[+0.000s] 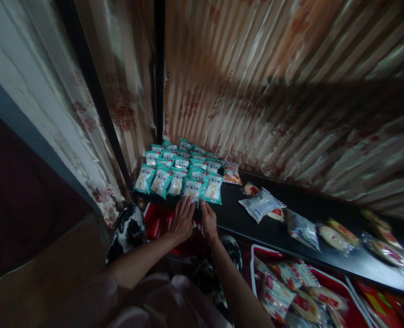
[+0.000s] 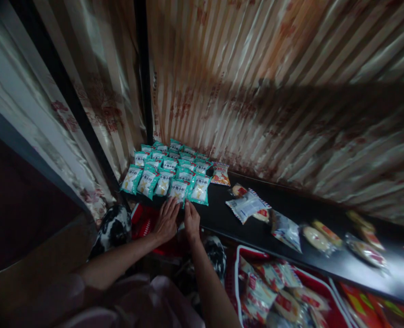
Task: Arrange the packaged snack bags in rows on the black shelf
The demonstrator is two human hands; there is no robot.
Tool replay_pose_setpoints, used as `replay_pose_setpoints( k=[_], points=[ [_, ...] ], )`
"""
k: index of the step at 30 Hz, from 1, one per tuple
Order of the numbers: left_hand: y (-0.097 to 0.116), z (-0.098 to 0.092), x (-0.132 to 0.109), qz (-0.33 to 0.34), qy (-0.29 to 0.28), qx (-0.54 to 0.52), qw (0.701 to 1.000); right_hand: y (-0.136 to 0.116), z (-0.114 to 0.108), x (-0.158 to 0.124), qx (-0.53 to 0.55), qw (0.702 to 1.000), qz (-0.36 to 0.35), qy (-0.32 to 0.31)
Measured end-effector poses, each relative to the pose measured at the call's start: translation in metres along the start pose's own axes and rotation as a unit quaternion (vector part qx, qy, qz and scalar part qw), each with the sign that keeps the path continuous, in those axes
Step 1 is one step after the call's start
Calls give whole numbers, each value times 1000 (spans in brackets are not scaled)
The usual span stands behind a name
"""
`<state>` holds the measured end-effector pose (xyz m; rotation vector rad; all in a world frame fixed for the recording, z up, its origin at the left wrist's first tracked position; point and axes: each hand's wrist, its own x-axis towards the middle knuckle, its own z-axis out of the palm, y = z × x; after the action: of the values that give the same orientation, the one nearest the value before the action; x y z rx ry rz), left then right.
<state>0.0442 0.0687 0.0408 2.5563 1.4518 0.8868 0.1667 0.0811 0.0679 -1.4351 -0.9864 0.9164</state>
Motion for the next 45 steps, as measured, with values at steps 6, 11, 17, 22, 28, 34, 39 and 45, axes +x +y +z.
replay_pose_setpoints(
  k=[6, 11, 17, 22, 28, 34, 39, 45],
  points=[
    [-4, -3, 2, 1, -28, 0, 1000, -1, 2, -9, -31, 999, -20, 31],
    [-13, -5, 1, 30, -38, -4, 999, 5, 0, -18, -56, 996, -46, 54],
    [-19, -4, 1, 41, -46, 0, 998, 10, -3, -23, -95, 991, -94, 1],
    [-17, -6, 1, 41, -28, 3, 999, 7, -3, -25, -133, 985, -100, -34],
    [-16, -7, 1, 53, -21, 4, 998, 13, -3, -25, -150, 982, -115, -9],
    [-16, -9, 3, 54, -24, 13, 998, 14, -3, -22, -167, 978, -123, -10],
    [-17, -5, -2, 54, -8, 23, 998, 15, -5, -24, -165, 977, -134, -4],
    [-20, -1, -3, 56, -3, 29, 998, 19, -6, -25, -164, 980, -111, -13]
  ],
)
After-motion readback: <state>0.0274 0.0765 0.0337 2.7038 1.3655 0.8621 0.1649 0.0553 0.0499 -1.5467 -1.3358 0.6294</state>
